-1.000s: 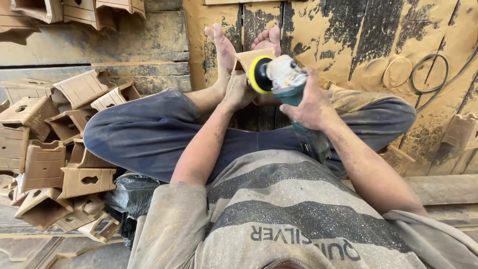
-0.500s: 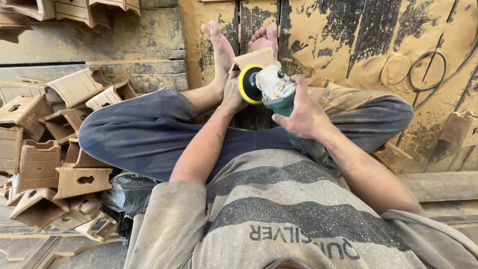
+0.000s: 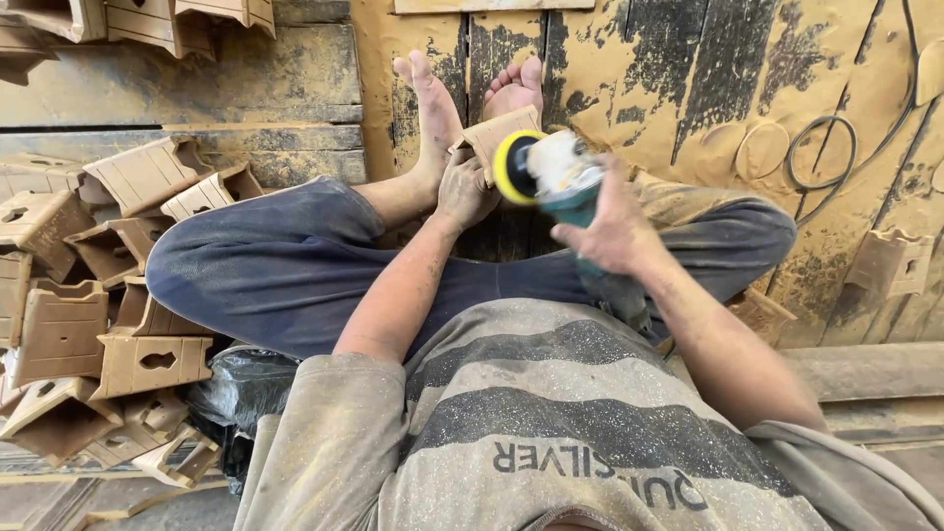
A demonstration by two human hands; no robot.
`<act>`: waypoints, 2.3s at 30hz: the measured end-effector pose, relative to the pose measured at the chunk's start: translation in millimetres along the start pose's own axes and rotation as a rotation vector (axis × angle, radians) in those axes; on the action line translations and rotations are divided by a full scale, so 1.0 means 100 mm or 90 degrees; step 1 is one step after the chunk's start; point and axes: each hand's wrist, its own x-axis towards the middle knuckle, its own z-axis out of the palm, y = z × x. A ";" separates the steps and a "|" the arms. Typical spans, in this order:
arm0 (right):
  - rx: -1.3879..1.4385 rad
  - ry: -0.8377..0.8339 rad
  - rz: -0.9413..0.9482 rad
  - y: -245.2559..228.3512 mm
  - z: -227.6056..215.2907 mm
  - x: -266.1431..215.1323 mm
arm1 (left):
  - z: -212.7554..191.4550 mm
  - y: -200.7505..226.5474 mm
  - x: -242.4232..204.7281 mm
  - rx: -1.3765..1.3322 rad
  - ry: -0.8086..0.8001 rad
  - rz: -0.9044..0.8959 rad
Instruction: The person sits cross-legged on the floor and uses a handheld electric sander to smooth the surfaces of small wooden boxes. They hold each box between their feet and sand the exterior edges and faces, then place the finished box into a nearby red bucket. The process is repeated for multiple boxes.
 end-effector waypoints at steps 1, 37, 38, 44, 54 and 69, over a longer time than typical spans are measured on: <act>0.002 0.002 0.002 -0.08 0.01 -0.02 | 0.04 -0.05 -0.05 -0.002 -0.003 0.002; 0.008 0.091 -0.003 0.08 -0.16 0.12 | -0.63 0.19 0.44 -0.319 -0.184 -0.456; 0.008 0.061 -0.006 -0.02 -0.09 0.15 | -0.70 0.22 0.48 -0.336 -0.193 -0.453; -0.043 -0.033 0.000 -0.55 0.09 0.28 | -0.31 -0.07 0.26 -0.382 -0.186 -0.450; -0.028 0.021 0.093 -0.24 -0.04 0.32 | -0.60 0.21 0.46 -0.357 -0.188 -0.471; -0.096 -0.070 0.067 -0.55 0.09 0.09 | -0.34 0.07 0.28 -0.337 -0.160 -0.369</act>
